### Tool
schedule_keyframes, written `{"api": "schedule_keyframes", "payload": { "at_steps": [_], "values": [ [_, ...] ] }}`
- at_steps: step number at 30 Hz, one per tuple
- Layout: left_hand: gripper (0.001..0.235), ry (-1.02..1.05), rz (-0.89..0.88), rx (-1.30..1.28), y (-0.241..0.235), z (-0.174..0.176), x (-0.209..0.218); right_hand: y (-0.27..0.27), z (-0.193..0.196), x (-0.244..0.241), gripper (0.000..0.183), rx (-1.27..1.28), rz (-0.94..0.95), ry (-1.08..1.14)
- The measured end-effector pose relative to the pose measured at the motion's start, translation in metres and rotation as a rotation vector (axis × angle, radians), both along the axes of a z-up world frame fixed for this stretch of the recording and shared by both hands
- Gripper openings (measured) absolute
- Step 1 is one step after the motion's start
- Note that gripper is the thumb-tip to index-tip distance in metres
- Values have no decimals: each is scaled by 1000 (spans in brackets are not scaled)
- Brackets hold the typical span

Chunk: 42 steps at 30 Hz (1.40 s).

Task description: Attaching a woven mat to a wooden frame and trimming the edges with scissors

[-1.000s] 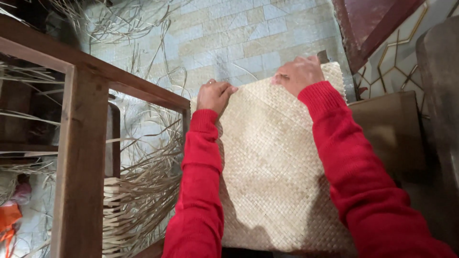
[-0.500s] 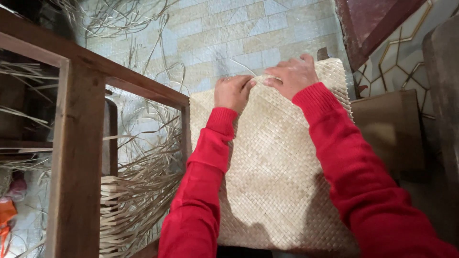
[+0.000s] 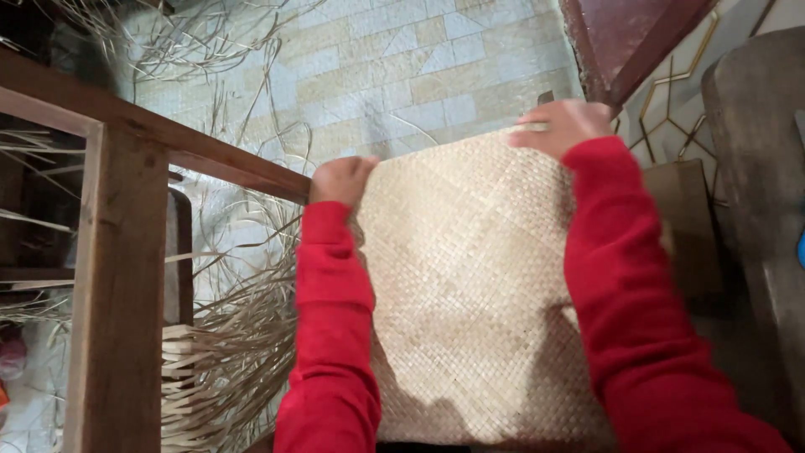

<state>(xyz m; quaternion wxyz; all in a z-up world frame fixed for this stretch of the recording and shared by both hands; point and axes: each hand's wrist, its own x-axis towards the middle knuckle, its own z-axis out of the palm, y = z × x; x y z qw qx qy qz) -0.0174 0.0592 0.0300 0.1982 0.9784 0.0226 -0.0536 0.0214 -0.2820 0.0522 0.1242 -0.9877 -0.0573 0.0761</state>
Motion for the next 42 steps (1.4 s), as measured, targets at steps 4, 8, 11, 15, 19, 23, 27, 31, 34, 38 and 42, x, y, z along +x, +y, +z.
{"api": "schedule_keyframes", "payload": {
  "at_steps": [4, 8, 11, 15, 19, 23, 27, 31, 34, 38, 42],
  "values": [
    [45, 38, -17, 4, 25, -28, 13, -22, -9, 1, 43, 270, -116, 130],
    [43, 36, -52, 18, 24, -24, 12, -31, -11, -2, 24, 501, -91, 103],
    [41, 24, -55, 12, 29, -35, 17, -30, 3, -8, 27, 517, -62, 79],
    [41, -240, -190, -19, 17, -34, 8, -21, 9, -2, 33, 484, -165, 186],
    [36, -607, -126, 98, 8, -33, -21, -24, -21, 8, 46, 435, -37, 13],
    [64, -442, -207, 365, -53, 28, -132, 4, 67, -57, 67, 405, -80, -79],
    [50, -308, -323, 63, -46, 51, -231, 14, 84, -114, 58, 383, 13, -123],
    [35, -394, -381, -128, -31, 40, -282, 26, 74, -175, 63, 403, 225, -3],
    [55, -207, -437, -26, -35, 38, -309, 47, 35, -223, 61, 352, 381, -31],
    [101, -163, -573, 246, -29, 24, -335, 78, -22, -310, 66, 62, 600, -371],
    [97, -150, -569, 345, -24, 14, -344, 81, -8, -356, 90, -40, 645, -101]
  ]
}}
